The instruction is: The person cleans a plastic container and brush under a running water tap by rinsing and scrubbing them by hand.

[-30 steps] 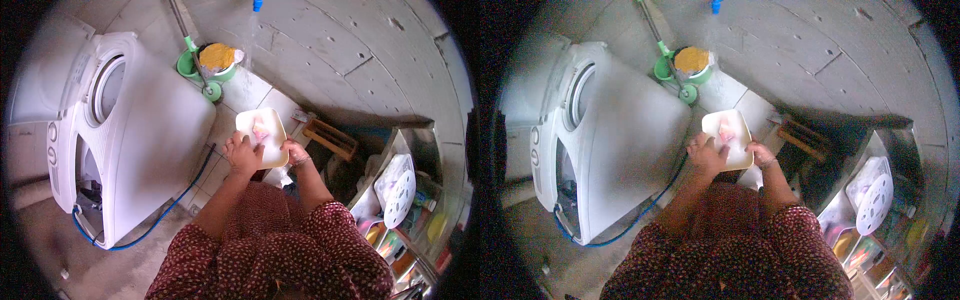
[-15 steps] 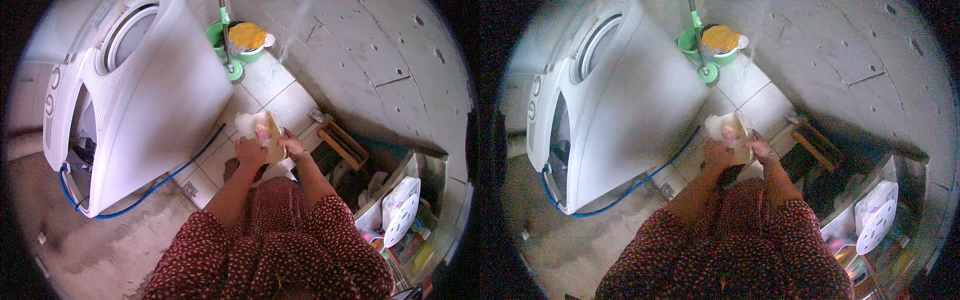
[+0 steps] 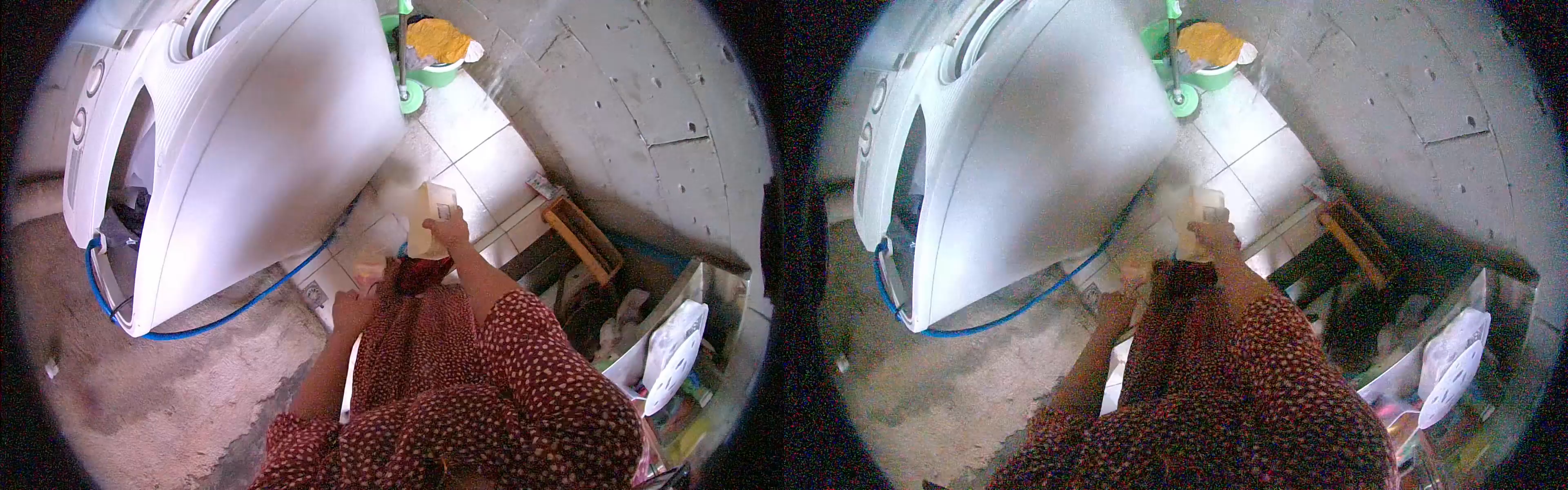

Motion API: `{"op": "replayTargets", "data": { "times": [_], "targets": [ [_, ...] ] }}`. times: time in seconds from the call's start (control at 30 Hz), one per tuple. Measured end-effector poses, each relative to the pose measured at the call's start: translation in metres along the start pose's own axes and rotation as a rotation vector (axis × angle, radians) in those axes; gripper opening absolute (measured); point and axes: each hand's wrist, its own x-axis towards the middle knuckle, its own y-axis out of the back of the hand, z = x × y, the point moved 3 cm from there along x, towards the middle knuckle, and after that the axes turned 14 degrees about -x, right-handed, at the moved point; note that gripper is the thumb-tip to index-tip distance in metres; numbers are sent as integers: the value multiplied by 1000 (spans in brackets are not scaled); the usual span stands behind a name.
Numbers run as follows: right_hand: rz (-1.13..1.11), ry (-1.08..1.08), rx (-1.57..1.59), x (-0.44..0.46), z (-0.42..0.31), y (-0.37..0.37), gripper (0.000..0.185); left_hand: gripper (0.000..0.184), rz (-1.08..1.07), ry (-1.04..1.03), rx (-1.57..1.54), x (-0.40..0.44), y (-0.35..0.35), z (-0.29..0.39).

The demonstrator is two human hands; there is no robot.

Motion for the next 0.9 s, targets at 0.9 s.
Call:
{"op": "replayTargets", "data": {
  "times": [0.9],
  "targets": [
    [828,199,-527,-108,-70,188,96,33,229,-527,408,-86,70,-78]
  ]
}}
